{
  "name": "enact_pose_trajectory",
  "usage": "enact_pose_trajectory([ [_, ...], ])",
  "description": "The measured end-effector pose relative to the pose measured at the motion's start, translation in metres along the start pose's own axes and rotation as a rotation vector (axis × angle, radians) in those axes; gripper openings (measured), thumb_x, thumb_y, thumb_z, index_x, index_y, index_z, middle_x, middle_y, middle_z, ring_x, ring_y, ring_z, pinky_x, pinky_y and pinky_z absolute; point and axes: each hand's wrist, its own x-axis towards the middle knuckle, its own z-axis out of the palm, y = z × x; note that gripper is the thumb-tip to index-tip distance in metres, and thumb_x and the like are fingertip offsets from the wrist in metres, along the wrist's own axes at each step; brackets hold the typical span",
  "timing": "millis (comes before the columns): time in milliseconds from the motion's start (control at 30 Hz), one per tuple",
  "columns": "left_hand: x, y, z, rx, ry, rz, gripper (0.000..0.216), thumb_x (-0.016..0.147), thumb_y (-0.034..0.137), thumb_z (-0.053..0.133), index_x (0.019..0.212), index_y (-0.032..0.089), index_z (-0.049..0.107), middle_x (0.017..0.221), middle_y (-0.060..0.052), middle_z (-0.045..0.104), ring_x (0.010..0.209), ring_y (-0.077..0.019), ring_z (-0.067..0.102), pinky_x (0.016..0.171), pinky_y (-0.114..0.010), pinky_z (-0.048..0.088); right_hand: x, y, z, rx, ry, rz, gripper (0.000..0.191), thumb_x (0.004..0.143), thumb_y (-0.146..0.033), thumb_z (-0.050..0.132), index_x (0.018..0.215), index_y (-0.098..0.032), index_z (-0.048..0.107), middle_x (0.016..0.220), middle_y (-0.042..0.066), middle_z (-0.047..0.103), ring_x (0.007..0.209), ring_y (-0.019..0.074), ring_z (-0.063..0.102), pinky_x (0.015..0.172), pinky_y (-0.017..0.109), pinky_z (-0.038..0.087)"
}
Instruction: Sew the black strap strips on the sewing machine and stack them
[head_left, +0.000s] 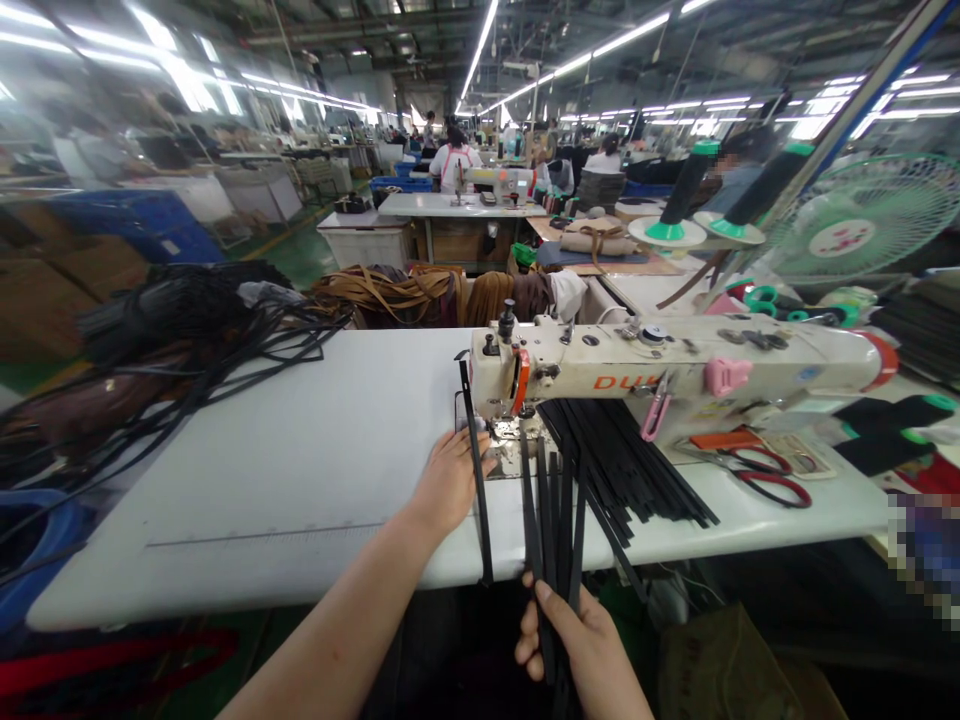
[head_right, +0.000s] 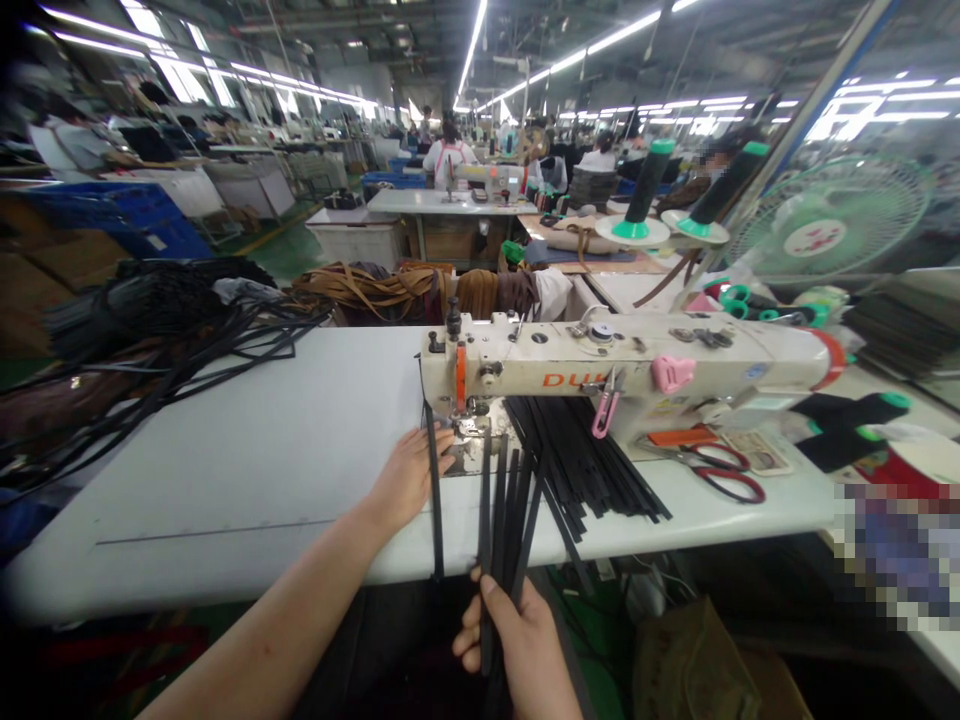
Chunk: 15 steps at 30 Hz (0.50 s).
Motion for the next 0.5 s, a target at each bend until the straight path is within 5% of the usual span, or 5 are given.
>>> enact_pose_trajectory([
  [167,0.001,0.000,-0.012,-0.156,0.066,0.010,0.031,0.105,0.030,0.042,0.121,0.022,0.068,0.127,-0.009,0.070,0.130,-0.0241,0.058,0.114,-0.048,0.046,0.001,-0.001,-0.001,-0.007,0.004,-0.002,0.067,0.065,-0.061,0.088,0.105,-0.012,0.067,0.058,-0.001,0.067,0.045,0.0164,0.065,0.040,0.023,0.046],
  [367,-0.002,0.021,-0.036,-0.149,0.068,0.240,0.022,0.099,0.032,0.051,0.100,0.021,0.070,0.108,-0.009,0.072,0.118,-0.0258,0.062,0.109,-0.046,0.047,0.005,0.013,-0.013,0.002,-0.069,0.037,0.083,0.064,-0.062,0.087,0.123,-0.012,0.058,0.055,-0.002,0.068,0.040,0.0187,0.065,0.036,0.024,0.045],
  [500,0.003,0.018,-0.022,-0.006,0.087,0.090,0.017,0.093,0.024,0.057,0.081,0.021,0.068,0.088,-0.007,0.072,0.102,-0.0253,0.067,0.104,-0.046,0.049,0.008,0.024,-0.021,-0.006,-0.154,0.071,0.080,0.067,-0.064,0.084,0.123,-0.013,0.057,0.054,-0.001,0.068,0.037,0.0200,0.065,0.035,0.024,0.044],
])
